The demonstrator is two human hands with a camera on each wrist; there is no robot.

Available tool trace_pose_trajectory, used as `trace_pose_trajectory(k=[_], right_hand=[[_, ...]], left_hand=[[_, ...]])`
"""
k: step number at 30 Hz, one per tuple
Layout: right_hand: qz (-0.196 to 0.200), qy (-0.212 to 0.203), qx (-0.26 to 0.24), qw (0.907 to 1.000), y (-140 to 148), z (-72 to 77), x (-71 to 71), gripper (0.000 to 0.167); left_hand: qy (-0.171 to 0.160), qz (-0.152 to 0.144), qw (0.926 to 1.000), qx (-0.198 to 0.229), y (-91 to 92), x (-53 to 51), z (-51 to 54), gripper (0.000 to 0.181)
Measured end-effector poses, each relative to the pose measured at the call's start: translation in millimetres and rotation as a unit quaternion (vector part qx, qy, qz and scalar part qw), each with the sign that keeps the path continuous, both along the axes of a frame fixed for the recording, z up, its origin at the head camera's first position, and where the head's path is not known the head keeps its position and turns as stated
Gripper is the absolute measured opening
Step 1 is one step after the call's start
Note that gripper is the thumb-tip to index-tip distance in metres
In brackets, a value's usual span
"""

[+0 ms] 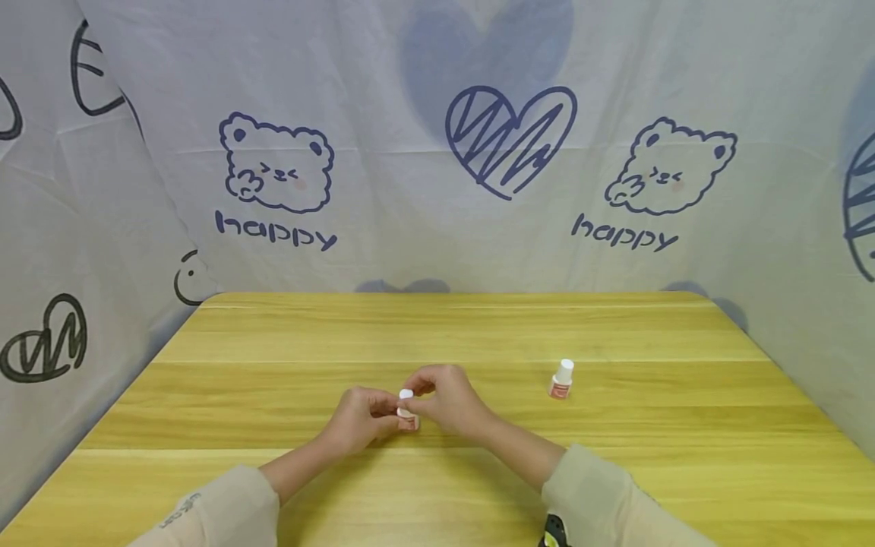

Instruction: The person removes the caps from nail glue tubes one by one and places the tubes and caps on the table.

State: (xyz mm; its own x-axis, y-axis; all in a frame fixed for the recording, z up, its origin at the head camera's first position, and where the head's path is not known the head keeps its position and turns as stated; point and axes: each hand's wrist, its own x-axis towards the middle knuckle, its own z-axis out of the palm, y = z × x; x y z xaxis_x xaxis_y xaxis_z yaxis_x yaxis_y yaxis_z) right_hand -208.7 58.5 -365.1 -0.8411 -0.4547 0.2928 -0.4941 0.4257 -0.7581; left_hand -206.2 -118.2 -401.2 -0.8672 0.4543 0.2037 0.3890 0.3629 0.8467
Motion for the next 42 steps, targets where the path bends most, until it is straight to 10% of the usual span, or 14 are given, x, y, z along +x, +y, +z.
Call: trace_pose_trajectory(k=[21,42], right_hand=[[0.043,-0.049,0.02,0.9977,3.8,5.9,-2.7,0.017],[-0.007,-0.028,-0.006,0.9996,2.3,8.1,0.2,0.005]], left_hand=[[0.009,0.01,0.9997,-0.02,-1.1,-0.3,1.7,0.018],[0.004,0.007,0.9999,-0.014,-1.2,-1.0,1.8,0.019]])
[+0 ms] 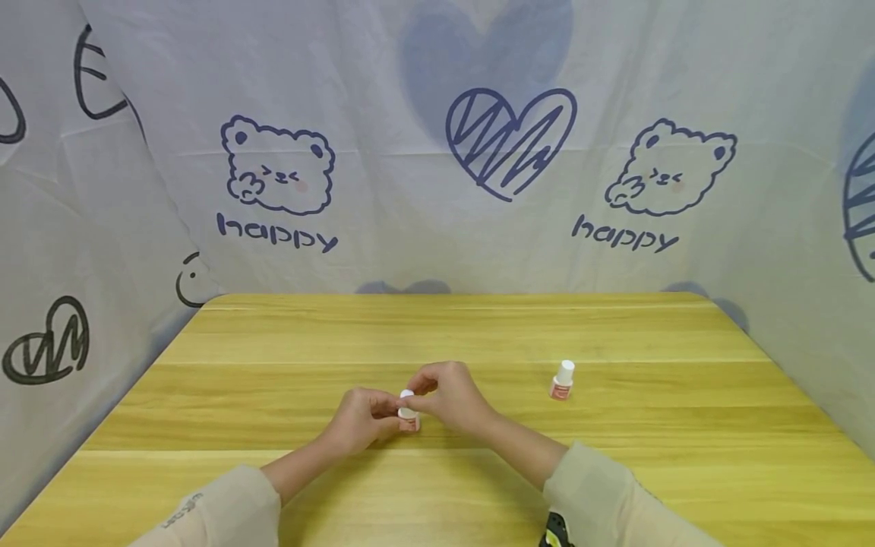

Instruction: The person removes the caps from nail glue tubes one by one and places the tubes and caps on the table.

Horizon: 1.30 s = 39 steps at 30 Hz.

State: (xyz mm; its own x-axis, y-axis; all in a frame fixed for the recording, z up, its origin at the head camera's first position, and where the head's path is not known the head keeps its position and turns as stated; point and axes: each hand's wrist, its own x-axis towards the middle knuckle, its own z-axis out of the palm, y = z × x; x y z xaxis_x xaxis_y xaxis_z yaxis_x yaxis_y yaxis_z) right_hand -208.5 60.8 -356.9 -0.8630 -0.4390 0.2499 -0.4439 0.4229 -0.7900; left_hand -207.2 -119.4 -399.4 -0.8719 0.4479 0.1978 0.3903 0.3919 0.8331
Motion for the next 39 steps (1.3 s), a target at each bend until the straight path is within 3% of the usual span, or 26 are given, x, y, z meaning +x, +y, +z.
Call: trace_pose_trajectory(k=[11,23,31,39], right_hand=[[0.014,0.013,0.043,0.9989,1,2.9,-1.9,0.007],[0.033,-0.013,0.078,0.9963,1,7.4,-4.6,0.008],[0.046,-0.025,0.076,0.9958,3,7.8,-6.2,0.01],[0.016,-0.024,0.009,0.9995,2,-2.5,-2.4,0.015]], left_hand=[[0.0,-0.003,1.0,0.001,0.6,0.3,0.0,0.02],[-0.001,0.008,0.9999,-0.012,0.9,0.9,0.2,0.018],[0.009,0.003,0.9999,-0.005,0.2,0.2,1.1,0.019],[-0.003,0.012,0.9999,-0.01,-0.1,0.3,-1.0,0.015]])
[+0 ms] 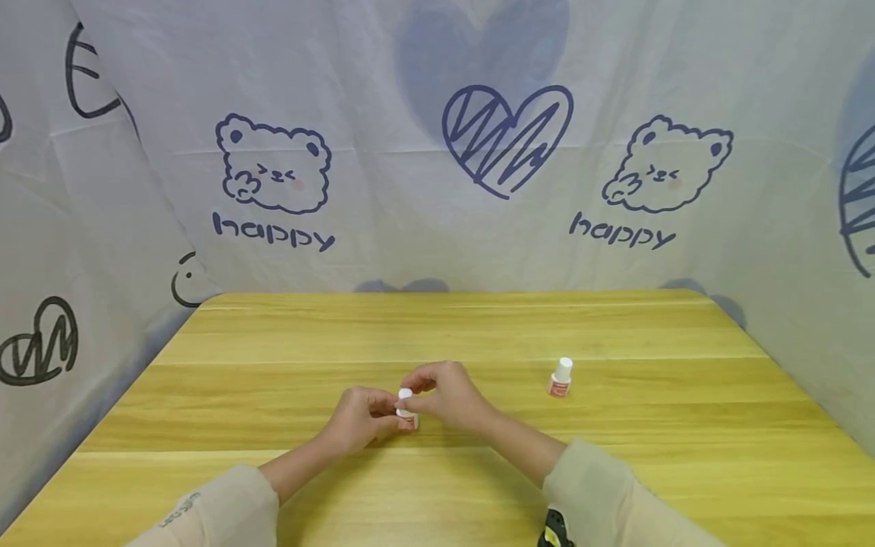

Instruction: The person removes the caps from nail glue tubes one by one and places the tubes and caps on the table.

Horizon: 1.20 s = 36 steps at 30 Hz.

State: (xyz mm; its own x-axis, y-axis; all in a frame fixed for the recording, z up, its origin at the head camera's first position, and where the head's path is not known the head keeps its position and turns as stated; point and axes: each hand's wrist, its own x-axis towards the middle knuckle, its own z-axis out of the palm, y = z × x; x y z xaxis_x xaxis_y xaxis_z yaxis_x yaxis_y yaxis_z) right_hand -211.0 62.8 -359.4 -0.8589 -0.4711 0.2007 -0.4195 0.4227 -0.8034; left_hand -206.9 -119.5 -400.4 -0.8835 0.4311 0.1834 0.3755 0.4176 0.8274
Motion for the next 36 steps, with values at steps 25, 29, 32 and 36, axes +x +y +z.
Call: trace_pose_trajectory(k=[25,29,32,36], right_hand=[[-0.006,0.024,0.026,0.9994,-0.9,1.9,1.2,0.007],[0.0,0.027,0.044,0.9987,-0.6,2.4,0.4,0.008],[0.005,0.019,0.047,0.9987,-0.5,3.5,0.0,0.009],[0.009,0.002,0.049,0.9988,-0.8,5.0,-0.6,0.011]], left_hand=[[0.023,-0.004,0.9997,-0.009,-0.4,-1.6,0.0,0.018],[0.02,-0.007,0.9998,-0.004,-0.6,-1.3,0.9,0.019],[0.015,-0.009,0.9998,0.002,-0.6,-0.8,1.5,0.019],[0.012,-0.011,0.9998,0.006,-0.6,-0.4,1.4,0.019]])
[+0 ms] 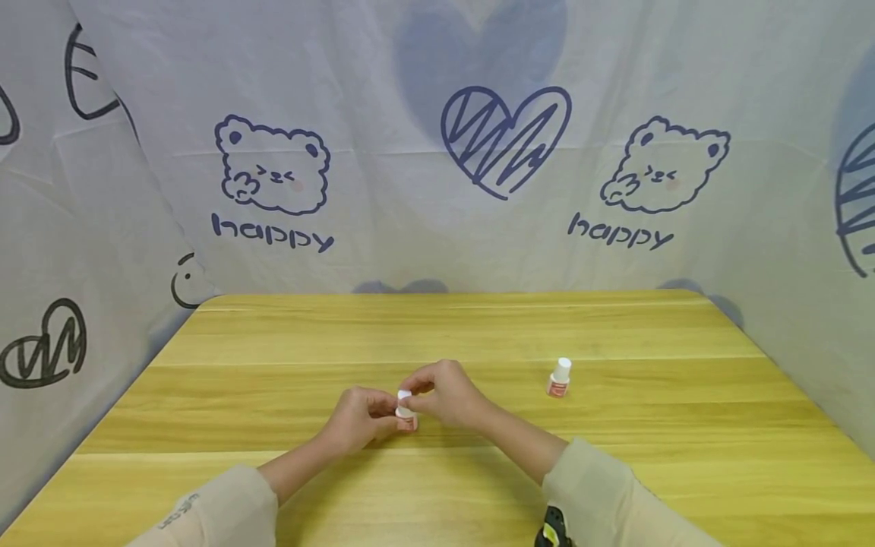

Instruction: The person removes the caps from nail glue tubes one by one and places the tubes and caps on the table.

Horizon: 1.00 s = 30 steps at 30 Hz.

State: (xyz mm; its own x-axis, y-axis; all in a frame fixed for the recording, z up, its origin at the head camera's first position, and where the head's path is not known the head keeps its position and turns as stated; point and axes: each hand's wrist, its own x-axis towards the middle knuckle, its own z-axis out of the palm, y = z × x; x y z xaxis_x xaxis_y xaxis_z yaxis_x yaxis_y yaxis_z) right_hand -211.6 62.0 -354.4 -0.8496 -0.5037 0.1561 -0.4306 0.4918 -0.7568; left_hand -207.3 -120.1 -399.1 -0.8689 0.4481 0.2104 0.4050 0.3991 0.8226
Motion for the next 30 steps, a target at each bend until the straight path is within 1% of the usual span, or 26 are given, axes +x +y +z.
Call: trace_pose_trajectory(k=[6,10,13,17,19,25,30], right_hand=[[0.005,-0.013,0.002,0.9999,-0.1,-0.9,-1.5,0.014],[0.005,-0.001,-0.014,0.9999,-0.1,-3.1,-0.8,0.014],[-0.008,0.014,-0.036,0.9992,-0.6,-5.1,0.6,0.013],[-0.033,0.024,-0.057,0.9976,-1.8,-6.9,2.6,0.01],[-0.038,0.028,-0.059,0.9971,-2.1,-7.2,3.2,0.008],[-0.032,0.032,-0.057,0.9973,-1.7,-6.4,3.2,0.006],[-0.021,0.038,-0.038,0.9983,-0.8,-4.8,1.9,0.006]], left_hand=[[0.006,0.0,1.0,-0.001,0.0,0.0,-0.9,0.018],[-0.007,-0.001,1.0,0.003,0.2,0.1,-1.9,0.017],[-0.018,0.0,0.9998,0.006,-0.1,0.1,-2.6,0.017],[-0.011,0.002,0.9999,0.003,-0.5,-0.3,-2.9,0.017],[-0.009,0.003,1.0,0.003,-0.4,-0.5,-2.9,0.018],[-0.008,-0.002,0.9999,0.007,0.3,-1.0,-2.9,0.02],[-0.009,-0.002,0.9999,0.005,0.8,-1.4,-2.8,0.018]])
